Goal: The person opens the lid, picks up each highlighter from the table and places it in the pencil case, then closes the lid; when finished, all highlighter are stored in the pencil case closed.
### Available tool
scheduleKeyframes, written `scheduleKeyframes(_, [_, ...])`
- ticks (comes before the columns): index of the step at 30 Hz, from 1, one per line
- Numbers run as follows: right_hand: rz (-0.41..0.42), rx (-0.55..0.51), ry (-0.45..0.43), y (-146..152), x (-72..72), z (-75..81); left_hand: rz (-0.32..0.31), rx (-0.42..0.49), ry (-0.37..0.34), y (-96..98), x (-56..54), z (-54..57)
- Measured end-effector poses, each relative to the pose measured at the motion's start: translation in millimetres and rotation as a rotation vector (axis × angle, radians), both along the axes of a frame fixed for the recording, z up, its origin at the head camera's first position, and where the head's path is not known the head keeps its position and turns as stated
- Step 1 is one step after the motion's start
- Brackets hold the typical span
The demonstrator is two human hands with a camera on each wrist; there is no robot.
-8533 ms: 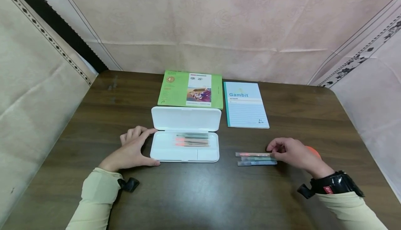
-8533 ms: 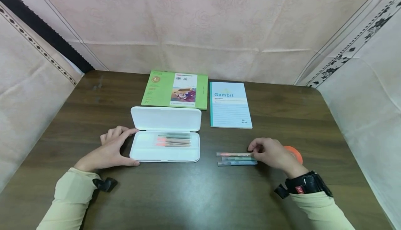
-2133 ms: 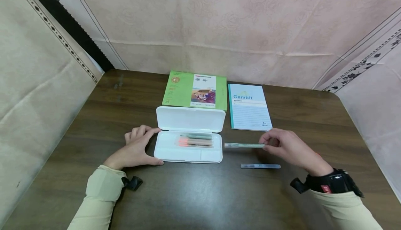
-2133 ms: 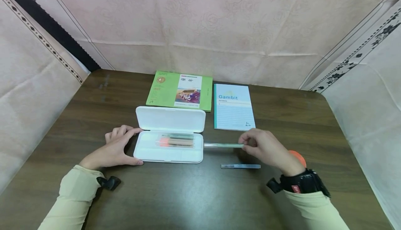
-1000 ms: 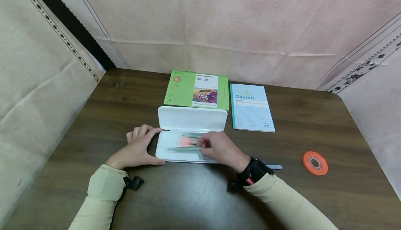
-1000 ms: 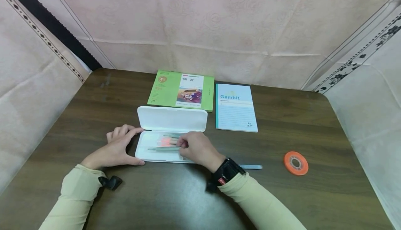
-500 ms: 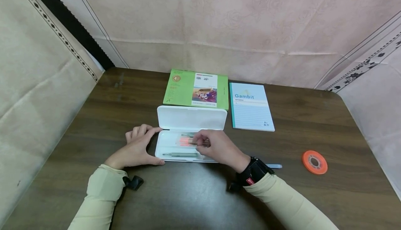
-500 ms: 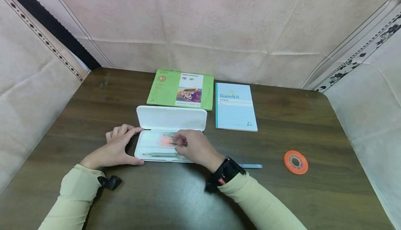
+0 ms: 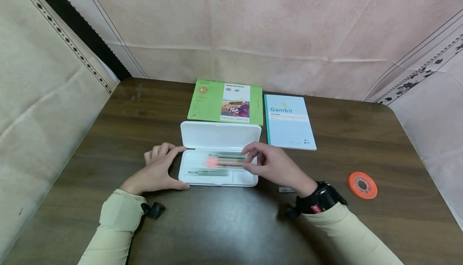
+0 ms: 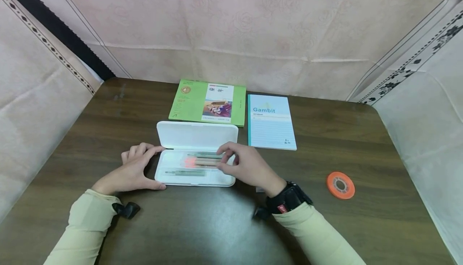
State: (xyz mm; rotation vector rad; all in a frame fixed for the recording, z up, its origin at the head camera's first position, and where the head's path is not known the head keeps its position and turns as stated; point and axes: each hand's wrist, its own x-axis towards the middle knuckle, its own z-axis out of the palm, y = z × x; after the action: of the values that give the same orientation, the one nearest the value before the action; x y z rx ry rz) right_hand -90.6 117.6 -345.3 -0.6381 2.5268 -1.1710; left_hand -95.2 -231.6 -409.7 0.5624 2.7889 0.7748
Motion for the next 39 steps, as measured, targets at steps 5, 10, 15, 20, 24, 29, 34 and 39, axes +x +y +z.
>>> scheduleKeyframes(5, [-0.072,0.032,0.001,39,5.2,4.1,-0.007,0.003,0.000,0.2,-1.1,0.1])
scheduleKeyframes(10, [-0.131,0.045,-0.050,81,13.8,2.3,-0.010,0.007,0.004,0.1,-1.9,1.0])
scheduleKeyframes(15, [-0.177,0.052,-0.114,116,27.3,-4.6,-0.011,0.010,0.003,0.1,-1.8,1.7])
scheduleKeyframes(20, [-0.226,0.081,-0.124,142,38.9,-10.6,-0.009,0.011,0.005,-1.0,-1.8,2.1])
scheduleKeyframes(24, [-0.239,0.158,-0.100,154,44.2,-15.4,-0.008,0.010,0.004,-1.2,-1.6,2.7])
scheduleKeyframes(29, [-0.237,0.252,-0.052,158,48.9,-22.9,-0.009,0.011,0.003,-0.2,-0.6,2.8])
scheduleKeyframes(34, [-0.207,0.281,-0.025,155,51.6,-30.5,-0.011,0.010,0.003,1.0,0.0,2.0])
scheduleKeyframes(39, [-0.187,0.302,-0.003,152,50.8,-32.0,-0.012,0.006,0.007,0.7,-0.1,1.4])
